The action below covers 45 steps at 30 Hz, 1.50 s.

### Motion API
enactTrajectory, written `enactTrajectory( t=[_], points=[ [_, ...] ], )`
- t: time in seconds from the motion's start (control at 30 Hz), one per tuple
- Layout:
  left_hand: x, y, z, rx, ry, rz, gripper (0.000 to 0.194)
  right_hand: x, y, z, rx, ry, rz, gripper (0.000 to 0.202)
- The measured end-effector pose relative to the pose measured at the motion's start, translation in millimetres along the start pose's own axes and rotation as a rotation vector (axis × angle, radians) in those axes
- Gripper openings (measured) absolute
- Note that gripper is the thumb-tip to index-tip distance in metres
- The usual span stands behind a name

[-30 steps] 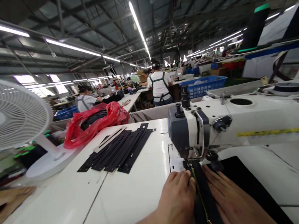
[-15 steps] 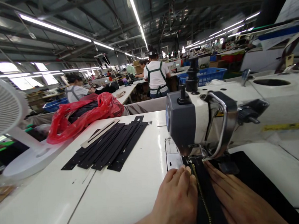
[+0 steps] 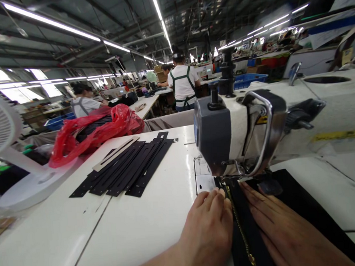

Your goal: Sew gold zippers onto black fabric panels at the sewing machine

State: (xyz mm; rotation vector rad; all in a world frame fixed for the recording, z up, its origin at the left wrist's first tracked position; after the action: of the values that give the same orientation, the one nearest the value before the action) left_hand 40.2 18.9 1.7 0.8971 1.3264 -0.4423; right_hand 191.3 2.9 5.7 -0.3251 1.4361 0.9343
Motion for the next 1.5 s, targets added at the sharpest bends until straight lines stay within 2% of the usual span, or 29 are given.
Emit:
enactTrajectory(
  t=[0.17,0.4,0.6,0.97,1.07,1.23,1.5],
  points=[
    [-1.5,2,0,-0.018,-0.062,-0.071,0.026,6,-3,1,-0.003,0.022,-0.042,0.058],
    [-4.1,2,2,-0.034,-0.06,-0.111,0.023,10,-6,2,0.025,0.049,-0.055,0.057],
    [-4.4,5,0,-0.071,-0.064,-0.232,0.017,13,-3,3,0.013,0.044,-0.026,0.057],
    [-5.8,11,-10,-0.085,-0.08,-0.183,0.017,14,3,11,0.039,0.124,-0.049,0.052],
    [-9.4,1,-3,-0.041,-0.072,-0.138,0.017,7,-5,5,0.059,0.1,-0.052,0.055],
    [-16.1,-16,11,0.061,-0.025,-0.02,0.024,0,-23,-13,-0.027,0.046,-0.031,0.065],
    [-16.0,-6,3,0.064,-0.04,-0.063,0.025,-2,-14,-7,0.01,0.032,-0.049,0.065]
  ],
)
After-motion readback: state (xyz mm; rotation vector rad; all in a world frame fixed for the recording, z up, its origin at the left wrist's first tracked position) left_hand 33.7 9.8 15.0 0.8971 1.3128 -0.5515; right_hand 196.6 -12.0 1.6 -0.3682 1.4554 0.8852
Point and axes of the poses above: each hand's wrist, its own y-axis towards the middle knuckle, its own x-axis out of the palm, z = x × y, the point moved 3 cm from there along y, towards the middle knuckle, and after that the axes turned 12 degrees about -z, right-handed, at the moved point
